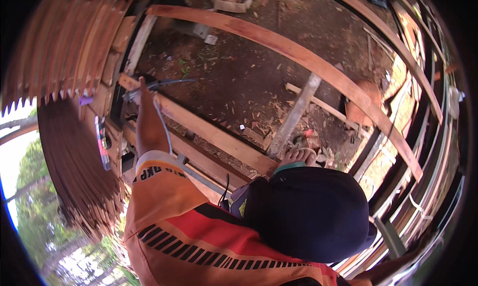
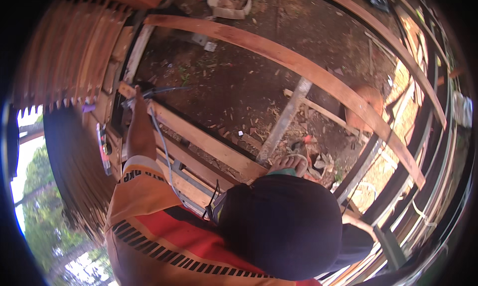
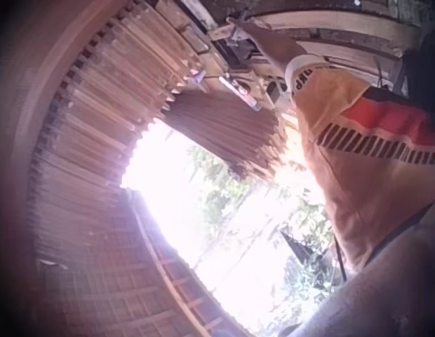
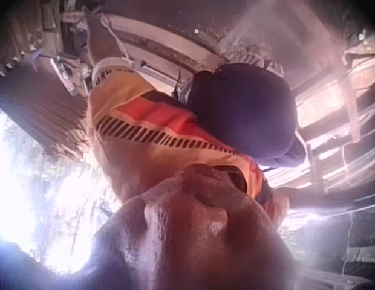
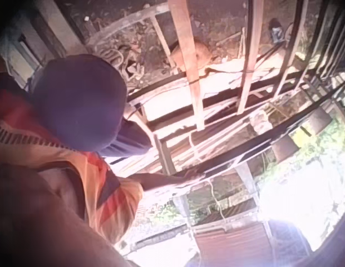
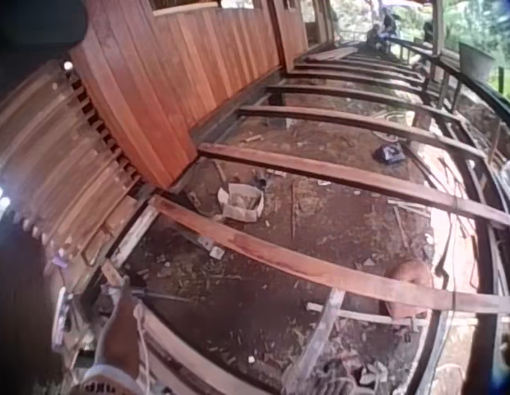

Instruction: The person welds metal frame components using a handheld welding tool, positioning pieces and applying welds to joints. The person repeatedly adjusts the frame and welds multiple joints while working on a partially assembled structure.

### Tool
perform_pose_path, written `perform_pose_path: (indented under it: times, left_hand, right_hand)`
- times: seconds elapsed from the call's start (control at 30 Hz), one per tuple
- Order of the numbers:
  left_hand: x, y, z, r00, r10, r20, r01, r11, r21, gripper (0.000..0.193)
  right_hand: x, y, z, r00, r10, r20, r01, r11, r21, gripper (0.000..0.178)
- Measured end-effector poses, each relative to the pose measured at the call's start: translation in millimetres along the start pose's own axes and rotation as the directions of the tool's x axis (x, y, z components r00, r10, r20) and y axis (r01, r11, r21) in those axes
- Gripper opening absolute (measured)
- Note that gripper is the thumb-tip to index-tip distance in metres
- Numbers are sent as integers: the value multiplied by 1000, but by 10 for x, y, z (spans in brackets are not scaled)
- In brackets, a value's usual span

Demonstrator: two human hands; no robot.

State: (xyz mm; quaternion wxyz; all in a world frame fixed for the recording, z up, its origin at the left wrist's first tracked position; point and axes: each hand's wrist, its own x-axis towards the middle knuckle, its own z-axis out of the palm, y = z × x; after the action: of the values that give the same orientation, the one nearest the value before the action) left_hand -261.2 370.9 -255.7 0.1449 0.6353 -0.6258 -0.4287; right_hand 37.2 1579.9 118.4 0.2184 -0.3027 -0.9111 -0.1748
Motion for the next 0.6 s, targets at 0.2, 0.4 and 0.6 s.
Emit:
perform_pose_path:
  times: [0.2,0.4,0.6]
  left_hand:
    - [341,117,142,984,14,178,-31,995,94,70]
    - [-764,696,-675,887,462,-6,-461,886,53,61]
    - [-2692,1189,-1408,657,750,-71,-747,661,76,52]
  right_hand:
    - [375,839,59,961,-4,276,31,995,-94,72]
    - [-15,602,126,930,218,296,-139,954,-266,81]
    - [38,426,103,874,317,368,-202,926,-318,89]
